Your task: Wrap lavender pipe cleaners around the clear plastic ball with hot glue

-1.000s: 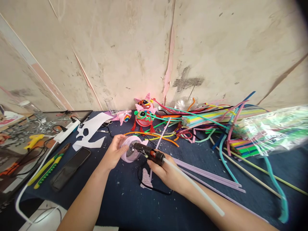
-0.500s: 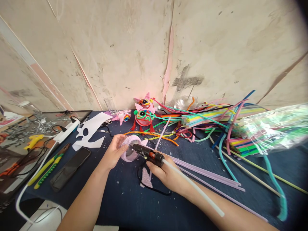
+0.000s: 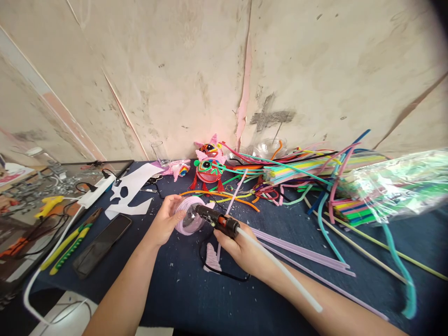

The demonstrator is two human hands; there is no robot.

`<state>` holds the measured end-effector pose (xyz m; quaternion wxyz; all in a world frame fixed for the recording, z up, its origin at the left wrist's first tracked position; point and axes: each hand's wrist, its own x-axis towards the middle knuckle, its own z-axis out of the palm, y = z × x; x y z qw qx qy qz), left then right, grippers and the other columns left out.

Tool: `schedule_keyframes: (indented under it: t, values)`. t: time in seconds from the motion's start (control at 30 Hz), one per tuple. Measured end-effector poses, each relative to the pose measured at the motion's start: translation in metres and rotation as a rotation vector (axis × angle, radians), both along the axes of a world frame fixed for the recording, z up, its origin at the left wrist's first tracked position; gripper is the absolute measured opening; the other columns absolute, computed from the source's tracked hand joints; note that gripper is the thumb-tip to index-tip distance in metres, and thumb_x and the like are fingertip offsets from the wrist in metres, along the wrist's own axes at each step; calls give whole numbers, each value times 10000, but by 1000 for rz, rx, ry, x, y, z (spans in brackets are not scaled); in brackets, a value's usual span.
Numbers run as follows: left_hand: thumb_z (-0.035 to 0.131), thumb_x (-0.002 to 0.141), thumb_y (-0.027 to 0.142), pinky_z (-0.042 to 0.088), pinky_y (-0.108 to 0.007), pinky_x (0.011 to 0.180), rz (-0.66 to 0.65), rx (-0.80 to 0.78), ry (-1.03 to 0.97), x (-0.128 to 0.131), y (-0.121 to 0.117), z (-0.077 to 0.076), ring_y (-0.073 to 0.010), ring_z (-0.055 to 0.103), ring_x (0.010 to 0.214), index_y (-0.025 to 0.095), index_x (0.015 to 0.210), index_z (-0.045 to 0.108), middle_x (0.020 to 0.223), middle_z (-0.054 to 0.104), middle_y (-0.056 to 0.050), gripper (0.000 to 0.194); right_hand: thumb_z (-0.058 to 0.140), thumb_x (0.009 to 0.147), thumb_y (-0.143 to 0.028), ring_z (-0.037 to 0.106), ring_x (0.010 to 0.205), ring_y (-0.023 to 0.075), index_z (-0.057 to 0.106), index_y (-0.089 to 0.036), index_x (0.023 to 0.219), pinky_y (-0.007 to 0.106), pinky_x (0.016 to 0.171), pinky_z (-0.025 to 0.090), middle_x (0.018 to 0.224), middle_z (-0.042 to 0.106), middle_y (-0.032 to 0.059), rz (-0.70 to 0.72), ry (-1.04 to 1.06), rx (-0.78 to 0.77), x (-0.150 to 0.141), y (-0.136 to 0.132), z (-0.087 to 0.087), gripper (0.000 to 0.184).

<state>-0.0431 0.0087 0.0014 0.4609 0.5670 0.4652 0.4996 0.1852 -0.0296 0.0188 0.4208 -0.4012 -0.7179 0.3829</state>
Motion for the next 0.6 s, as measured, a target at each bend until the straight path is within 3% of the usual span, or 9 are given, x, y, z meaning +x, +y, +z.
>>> schedule_keyframes:
  t: [0.6]
  values:
    - [718, 764, 372, 433, -315, 923, -17, 6, -18, 1, 0, 0, -196, 570, 1065, 233, 1059, 515, 1065, 607, -22, 383, 447, 821, -314, 435, 573, 128, 437, -215, 684, 239, 562, 416, 624, 469, -25, 6, -7, -2, 0, -1, -1, 169]
